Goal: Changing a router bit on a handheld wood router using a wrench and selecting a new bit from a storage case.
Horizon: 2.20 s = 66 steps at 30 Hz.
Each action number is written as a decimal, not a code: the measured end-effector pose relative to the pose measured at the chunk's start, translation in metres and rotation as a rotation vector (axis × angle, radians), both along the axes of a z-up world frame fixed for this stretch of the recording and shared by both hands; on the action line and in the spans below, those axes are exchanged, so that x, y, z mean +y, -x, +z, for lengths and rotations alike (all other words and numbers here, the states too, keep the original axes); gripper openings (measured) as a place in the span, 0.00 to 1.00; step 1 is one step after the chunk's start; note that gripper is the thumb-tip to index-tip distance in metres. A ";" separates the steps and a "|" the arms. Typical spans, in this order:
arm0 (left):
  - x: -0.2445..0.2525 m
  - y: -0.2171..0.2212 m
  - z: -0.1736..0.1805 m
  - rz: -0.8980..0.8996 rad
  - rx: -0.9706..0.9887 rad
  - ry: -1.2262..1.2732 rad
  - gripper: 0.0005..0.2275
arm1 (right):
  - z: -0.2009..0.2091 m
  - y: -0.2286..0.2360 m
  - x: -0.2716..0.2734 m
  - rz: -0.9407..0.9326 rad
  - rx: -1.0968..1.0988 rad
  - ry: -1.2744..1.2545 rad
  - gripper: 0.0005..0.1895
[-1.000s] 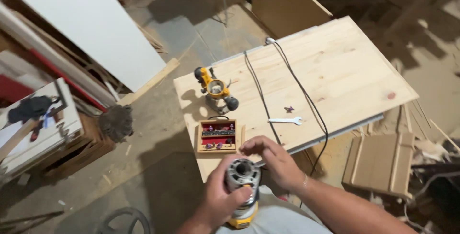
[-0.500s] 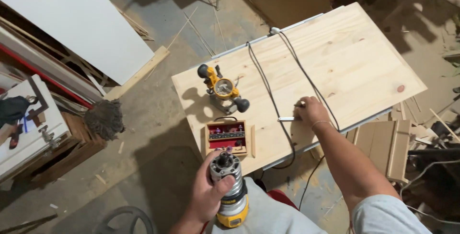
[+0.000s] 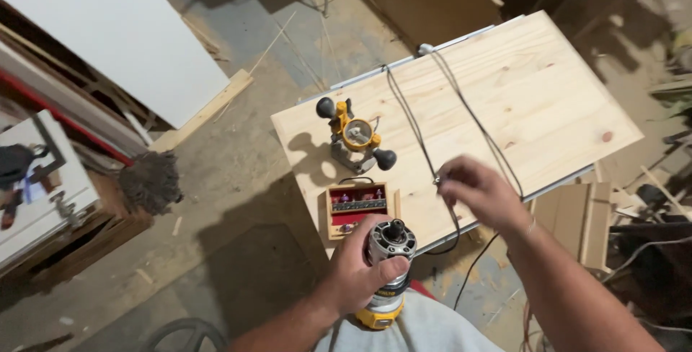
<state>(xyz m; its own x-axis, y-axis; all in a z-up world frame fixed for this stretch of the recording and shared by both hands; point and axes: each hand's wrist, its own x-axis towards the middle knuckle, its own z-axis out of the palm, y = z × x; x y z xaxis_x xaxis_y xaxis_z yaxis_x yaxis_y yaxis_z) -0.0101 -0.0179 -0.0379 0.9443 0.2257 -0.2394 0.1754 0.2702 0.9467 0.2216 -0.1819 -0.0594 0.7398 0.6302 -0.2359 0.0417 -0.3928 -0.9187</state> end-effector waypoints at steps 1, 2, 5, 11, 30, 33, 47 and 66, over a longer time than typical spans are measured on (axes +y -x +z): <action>-0.001 -0.002 0.002 -0.008 0.001 -0.075 0.31 | 0.011 0.013 -0.005 0.154 -0.007 -0.098 0.11; -0.001 -0.004 0.005 -0.015 0.001 -0.150 0.31 | 0.021 0.026 -0.010 0.311 -0.012 -0.193 0.12; -0.005 -0.007 0.011 -0.070 0.003 -0.223 0.32 | 0.055 0.050 -0.009 0.412 -0.089 -0.246 0.16; -0.012 -0.014 0.022 -0.175 0.050 -0.340 0.33 | 0.095 0.054 -0.012 0.560 -0.534 -0.109 0.14; -0.023 -0.023 0.065 -0.268 0.213 -0.307 0.21 | 0.182 0.018 0.023 1.204 -0.548 0.436 0.05; -0.023 -0.022 0.058 -0.228 0.167 -0.311 0.19 | 0.175 0.015 0.030 1.299 -0.542 0.450 0.08; -0.016 -0.014 0.037 -0.068 0.042 -0.415 0.29 | 0.049 0.063 -0.002 0.153 0.271 -0.505 0.18; -0.028 -0.013 0.020 -0.062 0.116 -0.306 0.32 | 0.027 0.102 0.006 -0.160 0.418 -0.591 0.16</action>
